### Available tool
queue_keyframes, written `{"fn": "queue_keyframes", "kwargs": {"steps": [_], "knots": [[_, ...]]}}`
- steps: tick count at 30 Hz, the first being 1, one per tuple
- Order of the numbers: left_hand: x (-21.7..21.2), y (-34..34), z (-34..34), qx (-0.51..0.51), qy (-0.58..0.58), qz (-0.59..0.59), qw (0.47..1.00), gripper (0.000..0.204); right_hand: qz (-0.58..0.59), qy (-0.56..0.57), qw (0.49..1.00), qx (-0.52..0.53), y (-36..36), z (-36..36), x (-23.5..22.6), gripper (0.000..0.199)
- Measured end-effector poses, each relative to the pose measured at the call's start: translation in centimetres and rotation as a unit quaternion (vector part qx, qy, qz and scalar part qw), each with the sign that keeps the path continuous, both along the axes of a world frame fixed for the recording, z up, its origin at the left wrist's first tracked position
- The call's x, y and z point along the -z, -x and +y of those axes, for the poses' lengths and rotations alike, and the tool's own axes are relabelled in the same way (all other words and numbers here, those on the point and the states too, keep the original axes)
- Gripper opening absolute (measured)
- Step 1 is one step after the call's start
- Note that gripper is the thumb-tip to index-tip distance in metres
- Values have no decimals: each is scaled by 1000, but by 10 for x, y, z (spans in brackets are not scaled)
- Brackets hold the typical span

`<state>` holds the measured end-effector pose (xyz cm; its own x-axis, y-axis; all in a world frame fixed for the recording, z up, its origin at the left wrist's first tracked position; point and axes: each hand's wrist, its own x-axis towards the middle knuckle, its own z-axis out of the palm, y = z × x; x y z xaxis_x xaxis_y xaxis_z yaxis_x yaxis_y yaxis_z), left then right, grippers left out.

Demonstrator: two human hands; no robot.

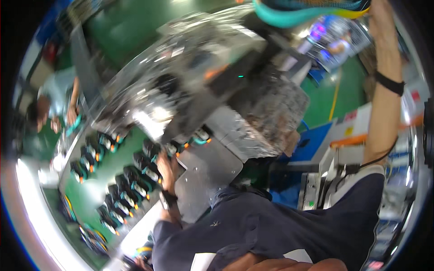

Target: Operating a sole-attaching machine to press shoe uppers and soles together in a factory production line.

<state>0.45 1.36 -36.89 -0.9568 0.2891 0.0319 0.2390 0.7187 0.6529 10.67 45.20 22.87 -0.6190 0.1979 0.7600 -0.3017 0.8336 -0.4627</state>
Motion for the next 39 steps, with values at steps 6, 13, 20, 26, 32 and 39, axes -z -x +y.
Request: {"fn": "queue_keyframes", "kwargs": {"steps": [6,13,20,26,32,39], "knots": [[-185,-180,135,397,-417,-566,590,55,-26,-23,990,139,-217,2,104,35],[-281,-355,284,526,-250,-764,279,78,-42,274,919,280,-431,-45,227,27],[-256,-549,344,543,-229,-704,396,35,208,461,793,340,-630,-150,309,54],[-250,-704,360,759,-140,-418,478,55,347,449,585,579,-734,-168,364,51],[-218,-845,464,812,21,-389,435,72,361,357,474,719,-828,-200,372,48],[-93,-995,573,811,-26,-112,574,99,278,315,356,835,-861,-208,355,46]]}}
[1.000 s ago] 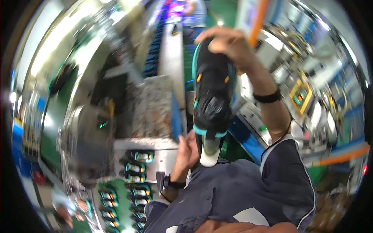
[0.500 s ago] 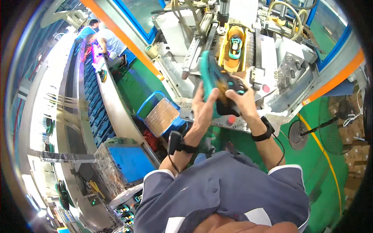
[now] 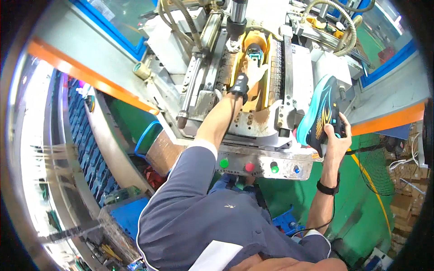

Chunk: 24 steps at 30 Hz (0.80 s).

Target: Operating a sole-attaching machine to press shoe uppers and soles together in a factory production line.

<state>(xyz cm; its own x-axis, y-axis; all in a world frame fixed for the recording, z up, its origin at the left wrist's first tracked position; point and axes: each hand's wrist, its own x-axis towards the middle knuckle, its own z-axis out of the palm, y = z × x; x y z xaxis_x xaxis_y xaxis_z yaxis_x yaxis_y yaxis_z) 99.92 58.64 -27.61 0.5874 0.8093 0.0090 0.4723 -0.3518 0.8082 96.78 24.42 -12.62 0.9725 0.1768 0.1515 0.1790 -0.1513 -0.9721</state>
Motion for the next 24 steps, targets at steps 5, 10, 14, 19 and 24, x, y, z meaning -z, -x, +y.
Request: {"fn": "queue_keyframes", "kwargs": {"steps": [5,10,14,19,24], "knots": [[12,-4,19,-74,-2,-7,997,75,-89,71,993,-1,-52,35,3,43],[-55,110,-3,9,515,-298,804,28,-95,207,970,-85,-146,147,-6,44],[-111,244,-33,-6,496,-267,826,43,-84,396,895,-190,-153,268,11,51],[-134,380,-72,-149,413,-270,857,46,-145,417,877,-189,-135,336,96,46],[-136,472,-124,-275,298,-390,827,42,-199,449,867,-86,-100,353,140,46]]}}
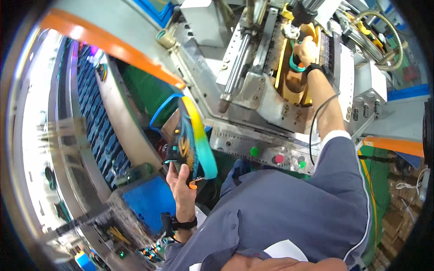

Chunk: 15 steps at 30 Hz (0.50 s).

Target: Operating a sole-attaching machine to press shoe uppers and soles together in a factory production line.

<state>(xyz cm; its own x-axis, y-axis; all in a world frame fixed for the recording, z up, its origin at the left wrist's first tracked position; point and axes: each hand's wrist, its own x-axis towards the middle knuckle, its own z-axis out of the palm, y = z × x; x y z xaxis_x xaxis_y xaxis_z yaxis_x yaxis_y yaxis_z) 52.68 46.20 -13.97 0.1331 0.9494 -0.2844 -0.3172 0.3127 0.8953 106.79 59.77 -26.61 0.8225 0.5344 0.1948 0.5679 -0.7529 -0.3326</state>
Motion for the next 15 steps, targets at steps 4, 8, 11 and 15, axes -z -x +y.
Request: {"fn": "queue_keyframes", "kwargs": {"steps": [4,8,11,15], "knots": [[17,28,-56,-152,62,23,986,30,-323,-8,924,-204,2,-33,15,43],[35,23,-126,-233,38,70,969,32,67,-259,883,-387,213,-139,-64,13],[38,17,-156,-239,101,-15,966,33,164,-217,802,-532,291,-192,-10,9],[45,16,-201,-286,162,14,944,39,95,-73,801,-587,315,-194,115,9]]}}
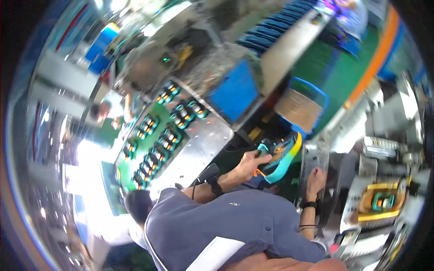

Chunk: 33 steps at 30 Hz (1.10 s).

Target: Operating a sole-attaching machine to press shoe uppers and soles together in a factory production line.

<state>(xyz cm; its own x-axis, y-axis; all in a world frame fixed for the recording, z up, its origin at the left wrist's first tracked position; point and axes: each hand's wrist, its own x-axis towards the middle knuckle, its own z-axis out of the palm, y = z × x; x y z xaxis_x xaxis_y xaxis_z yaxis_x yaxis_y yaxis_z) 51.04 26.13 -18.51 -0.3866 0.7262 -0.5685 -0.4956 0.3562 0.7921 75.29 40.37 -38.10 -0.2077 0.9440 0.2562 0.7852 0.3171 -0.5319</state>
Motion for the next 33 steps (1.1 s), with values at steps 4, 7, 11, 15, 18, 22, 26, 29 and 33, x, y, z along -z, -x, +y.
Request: {"fn": "queue_keyframes", "kwargs": {"steps": [4,7,11,15,18,22,26,29,33], "knots": [[-1,20,-45,-33,15,60,998,44,-29,-16,999,-8,-6,-1,26,9],[-6,42,-82,-144,39,21,989,44,-22,-18,999,-31,5,6,16,10],[-17,88,-124,-279,-1,-27,960,37,-59,-171,982,-58,26,49,-8,17],[27,157,-170,-402,-28,10,915,37,168,-121,968,-141,152,91,-153,19],[46,222,-187,-526,-92,-2,846,34,179,-184,933,-252,273,89,-266,16],[68,329,-227,-561,-30,87,822,36,121,-296,868,-380,439,70,-382,15],[101,453,-257,-637,-31,64,767,35,82,-318,797,-507,608,32,-464,22],[146,545,-281,-645,23,117,755,36,27,-285,753,-592,731,-10,-491,26],[246,668,-321,-624,151,105,759,46,-40,-349,697,-625,867,-62,-505,46]]}}
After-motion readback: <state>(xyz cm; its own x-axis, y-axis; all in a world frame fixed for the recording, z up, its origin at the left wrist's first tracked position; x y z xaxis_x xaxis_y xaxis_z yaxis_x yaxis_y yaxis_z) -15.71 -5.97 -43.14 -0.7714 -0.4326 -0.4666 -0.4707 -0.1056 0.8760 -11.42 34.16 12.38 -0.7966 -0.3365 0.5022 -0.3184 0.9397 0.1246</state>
